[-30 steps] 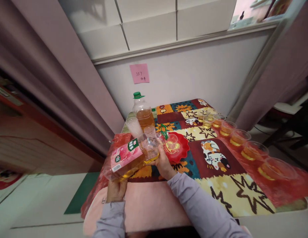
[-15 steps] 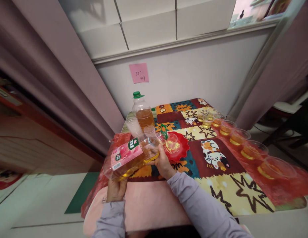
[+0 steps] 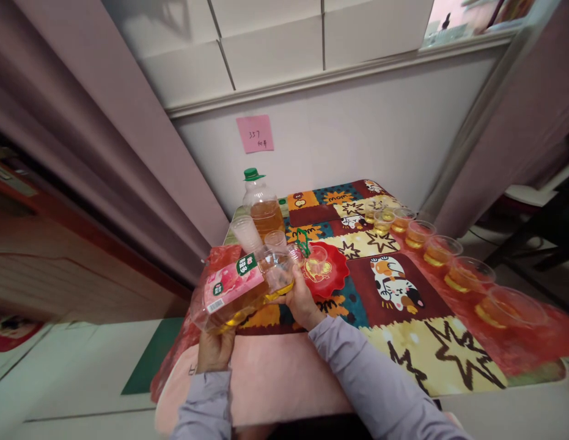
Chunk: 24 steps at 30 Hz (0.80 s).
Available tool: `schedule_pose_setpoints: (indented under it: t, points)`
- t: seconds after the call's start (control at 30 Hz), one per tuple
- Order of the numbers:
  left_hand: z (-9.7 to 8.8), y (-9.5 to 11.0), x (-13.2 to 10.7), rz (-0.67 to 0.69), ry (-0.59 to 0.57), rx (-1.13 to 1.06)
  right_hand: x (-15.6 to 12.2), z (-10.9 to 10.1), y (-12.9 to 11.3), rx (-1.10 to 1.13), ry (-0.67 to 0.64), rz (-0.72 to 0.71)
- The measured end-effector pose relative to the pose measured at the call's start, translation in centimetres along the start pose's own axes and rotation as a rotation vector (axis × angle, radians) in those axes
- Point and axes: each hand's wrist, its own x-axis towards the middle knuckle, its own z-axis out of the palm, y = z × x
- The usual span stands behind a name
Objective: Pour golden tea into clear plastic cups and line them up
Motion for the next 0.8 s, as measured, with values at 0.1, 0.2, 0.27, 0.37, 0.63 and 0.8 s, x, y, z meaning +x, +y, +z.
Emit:
schedule_pose_setpoints:
  t: [0.1, 0.2, 0.27, 0.37, 0.63, 0.8]
  points:
    - [-0.1, -0.1, 0.2, -0.007, 0.004, -0.004, 0.0, 0.1, -0.1, 0.006, -0.003, 0.001]
    - [-0.6, -0.4, 0.5, -0.015, 0.012, 0.0, 0.1, 0.1, -0.1, 0.008, 0.002, 0.011]
    - [-1.0, -0.6, 0.7, -0.03, 0.028, 0.002, 0.1, 0.1, -0.2, 0.011, 0.018, 0.025]
    - [-1.5, -0.9, 1.0, -0.078, 0.035, -0.01, 0.1, 0.1, -0.2, 0.017, 0.035, 0.042]
    - [-1.4, -0.7, 0.9, -0.037, 0.019, 0.007, 0.0, 0.4, -0.5, 0.012, 0.04, 0.055]
    - [-1.1, -0.5, 0.6, -0.052, 0.028, 0.009, 0.1, 0.4, -0.5, 0.026, 0.066, 0.051]
